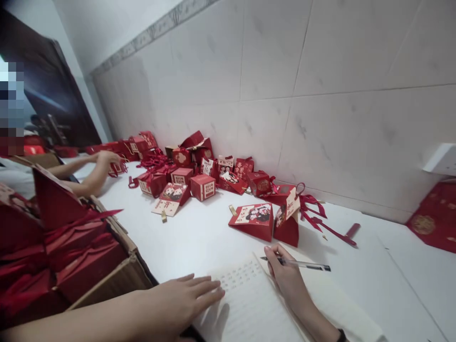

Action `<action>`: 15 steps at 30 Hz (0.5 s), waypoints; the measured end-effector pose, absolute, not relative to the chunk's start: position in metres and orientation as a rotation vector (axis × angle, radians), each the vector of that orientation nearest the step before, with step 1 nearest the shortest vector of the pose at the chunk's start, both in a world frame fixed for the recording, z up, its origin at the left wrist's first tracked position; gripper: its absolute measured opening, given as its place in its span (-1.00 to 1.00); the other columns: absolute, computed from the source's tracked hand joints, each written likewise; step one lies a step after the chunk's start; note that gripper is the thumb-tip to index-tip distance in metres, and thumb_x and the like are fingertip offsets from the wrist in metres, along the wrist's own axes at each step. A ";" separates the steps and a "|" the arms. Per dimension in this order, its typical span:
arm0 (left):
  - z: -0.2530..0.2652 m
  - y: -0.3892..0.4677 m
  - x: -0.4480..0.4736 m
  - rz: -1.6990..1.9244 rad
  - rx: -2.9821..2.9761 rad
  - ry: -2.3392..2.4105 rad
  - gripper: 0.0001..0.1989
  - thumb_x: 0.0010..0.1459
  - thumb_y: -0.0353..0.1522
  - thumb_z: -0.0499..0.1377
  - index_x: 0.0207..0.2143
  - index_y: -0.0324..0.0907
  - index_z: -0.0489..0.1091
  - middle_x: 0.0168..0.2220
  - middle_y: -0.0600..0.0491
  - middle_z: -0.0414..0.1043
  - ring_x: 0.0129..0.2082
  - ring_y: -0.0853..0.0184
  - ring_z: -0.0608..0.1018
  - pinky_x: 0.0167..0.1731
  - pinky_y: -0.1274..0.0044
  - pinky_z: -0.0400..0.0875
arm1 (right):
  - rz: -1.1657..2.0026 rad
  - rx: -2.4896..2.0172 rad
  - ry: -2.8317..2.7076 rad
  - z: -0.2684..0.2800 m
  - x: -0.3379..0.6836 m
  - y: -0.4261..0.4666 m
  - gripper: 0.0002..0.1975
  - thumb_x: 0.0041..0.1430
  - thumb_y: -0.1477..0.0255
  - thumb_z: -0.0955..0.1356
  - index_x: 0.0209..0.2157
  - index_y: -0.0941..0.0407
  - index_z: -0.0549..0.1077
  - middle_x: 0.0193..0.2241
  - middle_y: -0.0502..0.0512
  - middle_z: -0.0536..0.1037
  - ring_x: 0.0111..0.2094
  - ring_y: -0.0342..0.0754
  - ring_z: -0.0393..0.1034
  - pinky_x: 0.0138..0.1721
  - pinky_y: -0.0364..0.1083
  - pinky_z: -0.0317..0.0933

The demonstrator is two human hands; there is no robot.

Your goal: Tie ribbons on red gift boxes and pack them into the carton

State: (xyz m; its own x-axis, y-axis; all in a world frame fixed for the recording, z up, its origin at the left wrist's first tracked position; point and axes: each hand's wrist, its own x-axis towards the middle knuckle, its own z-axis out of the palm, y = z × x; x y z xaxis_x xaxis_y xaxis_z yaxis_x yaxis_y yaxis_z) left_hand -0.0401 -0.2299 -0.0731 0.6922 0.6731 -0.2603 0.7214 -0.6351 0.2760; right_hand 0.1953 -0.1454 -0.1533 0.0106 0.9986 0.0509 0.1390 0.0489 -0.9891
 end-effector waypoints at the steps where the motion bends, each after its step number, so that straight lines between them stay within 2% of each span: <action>1: -0.070 -0.224 -0.045 -0.178 2.570 1.168 -0.33 0.03 -0.32 0.11 0.19 -0.22 0.01 0.19 -0.17 0.09 0.16 0.05 0.21 0.07 0.15 0.15 | 1.101 -1.288 -1.327 -0.154 0.195 -0.145 -0.50 -0.09 -0.06 0.28 -0.61 0.10 0.13 -0.77 -0.16 0.09 -0.76 -0.28 -0.14 -0.74 -0.25 -0.24; 4: -0.061 -0.198 -0.062 -0.168 2.612 1.455 -0.37 -0.01 -0.27 0.10 0.14 -0.26 0.12 0.17 -0.22 0.11 0.16 0.02 0.20 0.10 0.12 0.06 | 1.121 -1.330 -1.350 -0.157 0.194 -0.143 -0.47 -0.08 -0.10 0.24 -0.62 0.11 0.14 -0.77 -0.16 0.08 -0.75 -0.27 -0.13 -0.72 -0.24 -0.25; 8: -0.058 -0.144 -0.094 -0.117 2.453 1.887 -0.51 0.01 -0.29 0.10 0.01 -0.30 0.26 0.04 -0.24 0.27 0.03 0.03 0.34 0.03 0.21 0.20 | 1.174 -1.370 -1.361 -0.161 0.193 -0.141 -0.46 -0.09 -0.12 0.21 -0.63 0.10 0.09 -0.79 -0.17 0.01 -0.76 -0.27 -0.16 -0.71 -0.22 -0.28; 10: -0.061 -0.116 -0.110 -0.105 2.345 2.039 -0.53 0.01 -0.35 0.11 -0.01 -0.38 0.25 -0.02 -0.30 0.29 -0.05 0.03 0.40 -0.09 0.25 0.30 | 1.206 -1.351 -1.360 -0.162 0.192 -0.140 -0.47 -0.08 -0.11 0.21 -0.62 0.09 0.09 -0.78 -0.17 0.01 -0.75 -0.26 -0.16 -0.70 -0.21 -0.28; 12: -0.065 -0.090 -0.120 -0.074 2.254 2.141 -0.52 0.03 -0.36 0.13 0.01 -0.37 0.21 -0.03 -0.27 0.29 -0.09 0.09 0.43 -0.15 0.31 0.34 | 1.216 -1.324 -1.372 -0.163 0.191 -0.139 -0.49 -0.07 -0.09 0.22 -0.61 0.09 0.09 -0.76 -0.17 0.02 -0.74 -0.25 -0.17 -0.70 -0.21 -0.28; 15: -0.069 -0.059 -0.119 0.037 2.214 2.246 -0.50 0.10 -0.30 0.12 0.08 -0.25 0.12 0.08 -0.16 0.17 0.00 0.14 0.34 -0.09 0.26 0.29 | 1.205 -1.302 -1.403 -0.162 0.190 -0.139 -0.51 -0.04 -0.05 0.23 -0.61 0.09 0.09 -0.75 -0.15 0.05 -0.72 -0.23 -0.15 -0.67 -0.20 -0.24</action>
State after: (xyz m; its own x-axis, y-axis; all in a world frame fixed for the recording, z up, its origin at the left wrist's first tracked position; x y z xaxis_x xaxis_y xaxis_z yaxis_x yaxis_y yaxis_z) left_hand -0.1194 -0.0592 -0.0687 -0.0146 0.9996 0.0251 0.9999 0.0144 0.0082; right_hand 0.1900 -0.1393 -0.1624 -0.0948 0.9952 -0.0239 0.1745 -0.0070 -0.9846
